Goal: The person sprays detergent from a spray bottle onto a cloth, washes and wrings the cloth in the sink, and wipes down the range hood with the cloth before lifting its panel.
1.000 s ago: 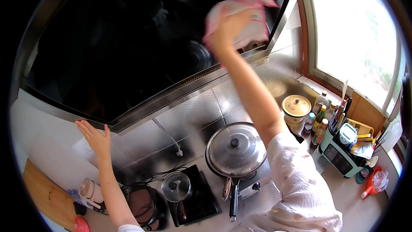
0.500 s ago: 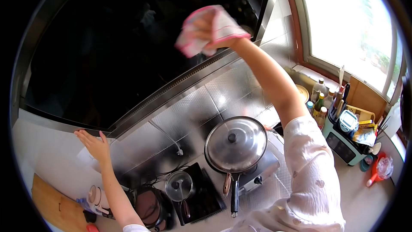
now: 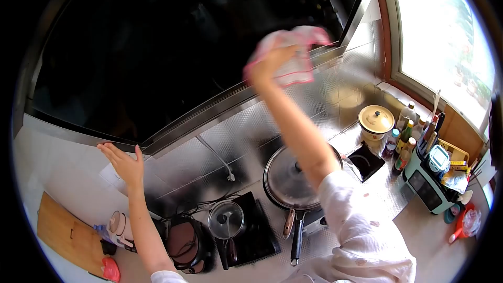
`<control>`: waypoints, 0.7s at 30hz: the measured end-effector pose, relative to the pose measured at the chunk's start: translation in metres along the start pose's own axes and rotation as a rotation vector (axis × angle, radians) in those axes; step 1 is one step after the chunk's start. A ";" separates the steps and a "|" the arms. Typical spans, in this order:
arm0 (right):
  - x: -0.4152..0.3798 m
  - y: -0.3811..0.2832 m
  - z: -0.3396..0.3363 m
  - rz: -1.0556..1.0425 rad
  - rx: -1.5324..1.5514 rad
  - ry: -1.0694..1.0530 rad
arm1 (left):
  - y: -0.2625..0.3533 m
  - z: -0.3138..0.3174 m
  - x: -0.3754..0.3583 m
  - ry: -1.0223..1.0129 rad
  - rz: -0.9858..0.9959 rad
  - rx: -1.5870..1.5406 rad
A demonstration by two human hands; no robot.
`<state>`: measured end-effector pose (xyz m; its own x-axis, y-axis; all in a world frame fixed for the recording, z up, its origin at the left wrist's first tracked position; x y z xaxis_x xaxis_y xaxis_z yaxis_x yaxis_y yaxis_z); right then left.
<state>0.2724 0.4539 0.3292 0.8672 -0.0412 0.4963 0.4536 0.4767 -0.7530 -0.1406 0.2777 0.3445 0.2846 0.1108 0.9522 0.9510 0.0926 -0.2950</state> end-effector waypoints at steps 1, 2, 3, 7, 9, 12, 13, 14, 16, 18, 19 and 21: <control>-0.053 -0.020 0.022 0.019 0.051 -0.146 | -0.001 0.000 0.000 -0.013 0.005 0.020; -0.106 -0.039 0.043 0.044 0.098 -0.290 | -0.002 -0.001 -0.001 -0.031 0.013 0.041; -0.112 -0.097 -0.018 -0.139 0.224 -0.229 | -0.003 -0.001 -0.001 -0.037 0.019 0.042; -0.142 -0.139 -0.047 -0.923 0.237 -0.333 | -0.006 -0.001 -0.001 -0.040 0.033 0.089; -0.105 -0.137 -0.049 -0.965 0.328 -0.733 | -0.004 -0.001 -0.002 -0.042 0.035 0.072; -0.025 -0.077 -0.050 -0.653 0.228 -0.650 | -0.007 0.001 -0.003 -0.049 0.007 0.079; 0.001 -0.052 -0.049 -0.626 0.092 -0.416 | -0.007 0.001 -0.003 -0.049 0.008 0.075; 0.025 -0.028 -0.049 -0.562 -0.031 -0.208 | -0.007 0.002 -0.003 -0.049 0.009 0.073; 0.076 0.035 -0.030 -0.150 0.330 0.274 | -0.006 0.005 -0.002 -0.022 0.018 0.055; 0.116 0.093 -0.020 0.068 0.276 0.389 | -0.007 0.005 -0.003 -0.004 0.023 0.044; 0.137 0.116 -0.015 0.133 0.484 0.302 | -0.005 0.005 -0.002 0.012 0.025 0.023; 0.153 0.134 -0.012 0.212 0.745 0.165 | -0.006 0.002 -0.003 0.014 0.019 0.021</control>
<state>0.4682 0.5007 0.2987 0.9654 0.0144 0.2603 0.0688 0.9489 -0.3079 -0.1468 0.2785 0.3436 0.3040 0.0988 0.9475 0.9428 0.1115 -0.3141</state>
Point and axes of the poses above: each hand's wrist, its own x-axis towards the middle knuckle, its own z-axis out of the palm, y = z × x, the point moved 4 cm from there along x, towards the middle knuckle, and after that the axes turned 3 degrees about -x, right-handed, at the moved point
